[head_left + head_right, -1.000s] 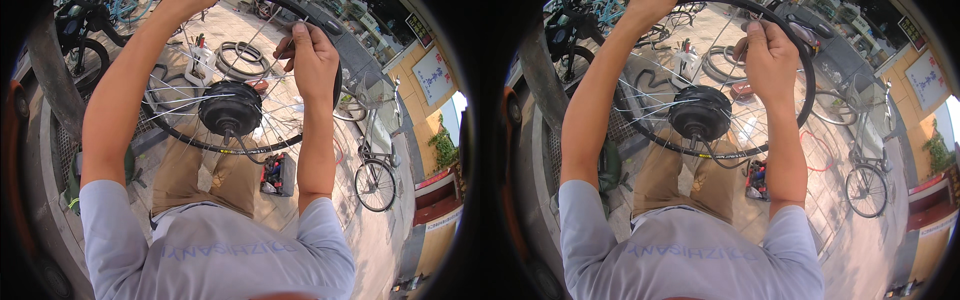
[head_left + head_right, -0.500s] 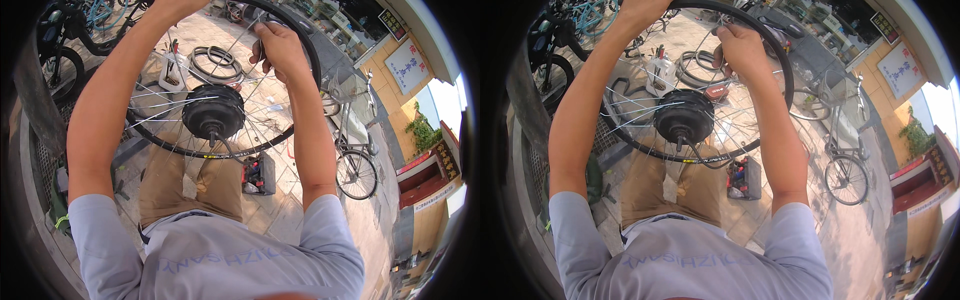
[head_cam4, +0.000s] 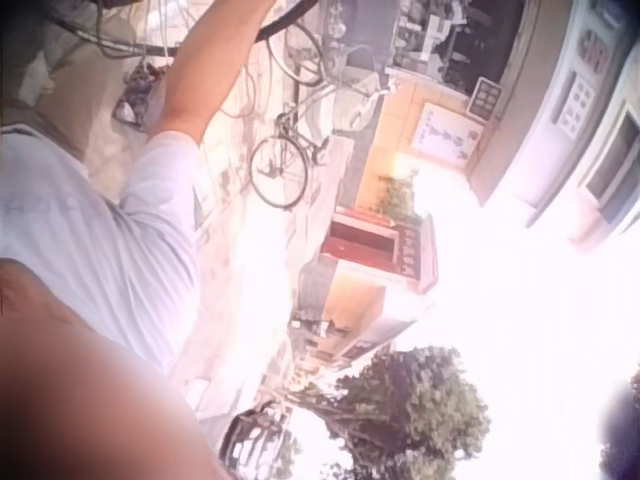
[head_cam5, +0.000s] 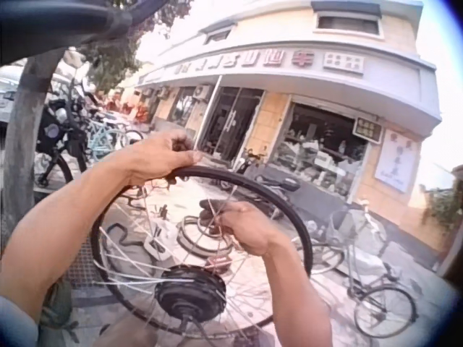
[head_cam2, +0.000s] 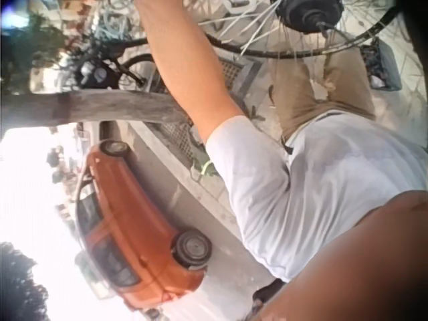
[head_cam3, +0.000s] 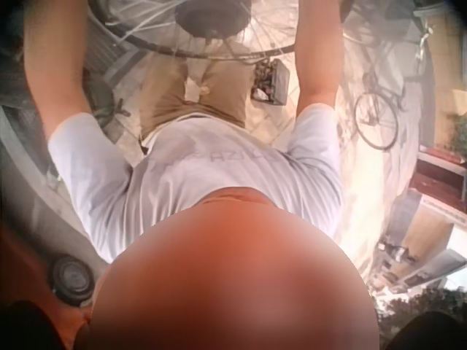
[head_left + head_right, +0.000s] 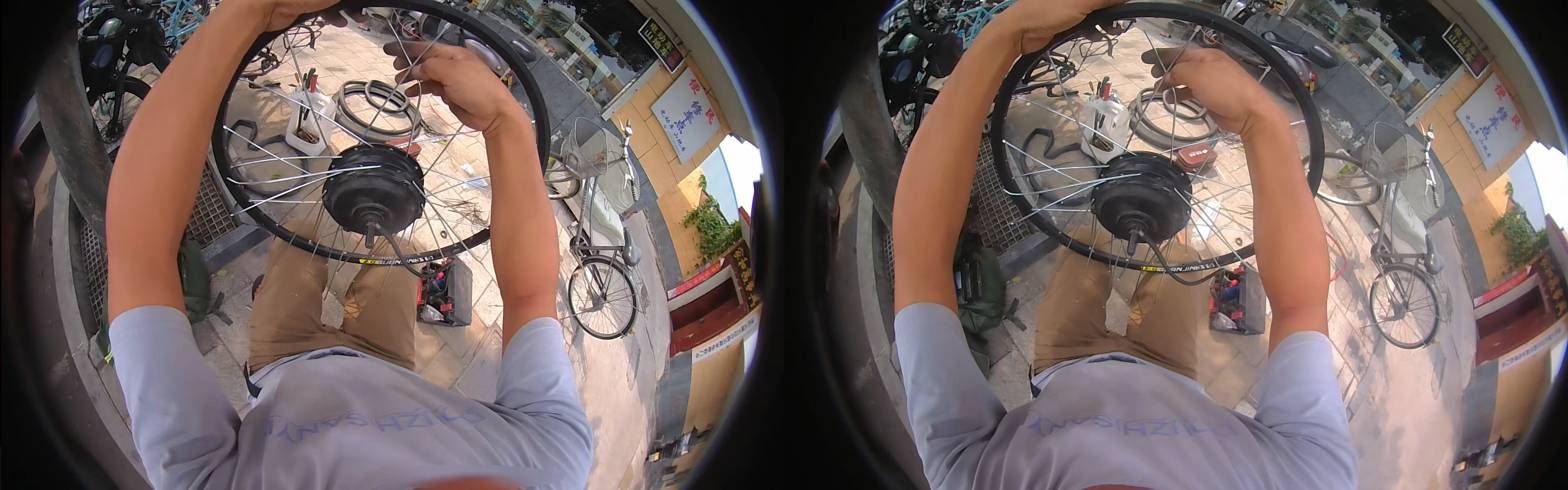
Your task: The person laces a bicycle wheel by inserting spokes through the hub and rim, threading them through existing spokes, and securing them with nipples. The person rotates the wheel to access different sections and continues the lacing process.
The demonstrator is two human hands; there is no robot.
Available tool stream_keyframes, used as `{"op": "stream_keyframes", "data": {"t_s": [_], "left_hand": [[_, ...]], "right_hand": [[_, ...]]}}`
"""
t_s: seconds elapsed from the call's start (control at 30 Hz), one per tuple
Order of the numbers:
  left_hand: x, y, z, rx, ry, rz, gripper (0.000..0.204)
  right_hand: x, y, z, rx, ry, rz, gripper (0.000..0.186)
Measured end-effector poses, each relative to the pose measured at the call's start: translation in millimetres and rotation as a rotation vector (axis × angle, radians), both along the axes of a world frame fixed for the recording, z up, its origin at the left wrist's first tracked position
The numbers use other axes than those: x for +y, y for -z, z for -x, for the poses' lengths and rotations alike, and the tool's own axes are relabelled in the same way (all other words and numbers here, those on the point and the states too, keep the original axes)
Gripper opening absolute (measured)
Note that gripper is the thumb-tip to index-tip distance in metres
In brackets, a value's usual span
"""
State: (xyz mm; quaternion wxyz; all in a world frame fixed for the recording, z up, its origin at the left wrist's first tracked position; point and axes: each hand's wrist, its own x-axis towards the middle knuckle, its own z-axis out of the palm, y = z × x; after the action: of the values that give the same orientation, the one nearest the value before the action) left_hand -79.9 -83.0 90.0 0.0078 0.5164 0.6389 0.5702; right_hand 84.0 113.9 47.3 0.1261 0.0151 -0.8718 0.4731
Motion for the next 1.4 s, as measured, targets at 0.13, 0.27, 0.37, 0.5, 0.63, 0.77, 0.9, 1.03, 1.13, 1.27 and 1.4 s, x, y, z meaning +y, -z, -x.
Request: {"op": "stream_keyframes", "data": {"t_s": [0.13, 0.27, 0.37, 0.5, 0.63, 0.77, 0.9, 1.03, 1.13, 1.27, 1.4], "left_hand": [[0.9, -10.3, 3.3, 0.040, 0.127, 0.205, 0.032], [6.2, -14.2, 5.6, -0.048, 0.194, 0.359, 0.040], [-3.7, -39.6, -14.8, -0.153, 0.149, 0.639, 0.041], [20.1, -19.1, 23.1, 0.088, 0.163, 0.548, 0.041], [27.5, -15.6, 25.8, -0.284, 0.345, 0.541, 0.043], [33.6, -9.5, 39.8, -0.401, 0.343, 0.442, 0.046], [42.8, -14.7, 43.7, -0.411, 0.297, 0.541, 0.048], [38.4, -37.9, 12.4, -0.434, 0.320, 0.840, 0.049], [34.1, -31.3, 29.9, -0.459, 0.481, 0.799, 0.052], [34.1, -22.0, 35.3, -0.461, 0.476, 0.676, 0.053], [34.2, -6.5, 53.7, -0.320, 0.502, 0.586, 0.055]], "right_hand": [[6.6, 4.6, 0.0, -0.098, -0.018, 0.065, 0.035], [7.6, 20.1, 0.5, -0.072, -0.002, 0.089, 0.033], [8.7, 44.6, -9.1, -0.033, 0.020, 0.275, 0.034], [-5.3, 53.6, -14.9, -0.001, 0.119, 0.283, 0.033], [-17.5, 54.6, -17.0, 0.002, 0.158, 0.247, 0.035], [-16.7, 54.9, -11.9, 0.001, 0.220, 0.246, 0.035], [-17.5, 57.6, -11.4, 0.045, 0.218, 0.171, 0.037], [-21.6, 55.4, -19.8, 0.036, 0.206, 0.127, 0.038], [-24.7, 56.4, -15.9, 0.109, 0.148, -0.059, 0.036], [-13.6, 61.9, -10.4, 0.156, 0.168, -0.250, 0.032], [-13.6, 68.7, -3.6, 0.160, 0.221, -0.297, 0.030]]}}
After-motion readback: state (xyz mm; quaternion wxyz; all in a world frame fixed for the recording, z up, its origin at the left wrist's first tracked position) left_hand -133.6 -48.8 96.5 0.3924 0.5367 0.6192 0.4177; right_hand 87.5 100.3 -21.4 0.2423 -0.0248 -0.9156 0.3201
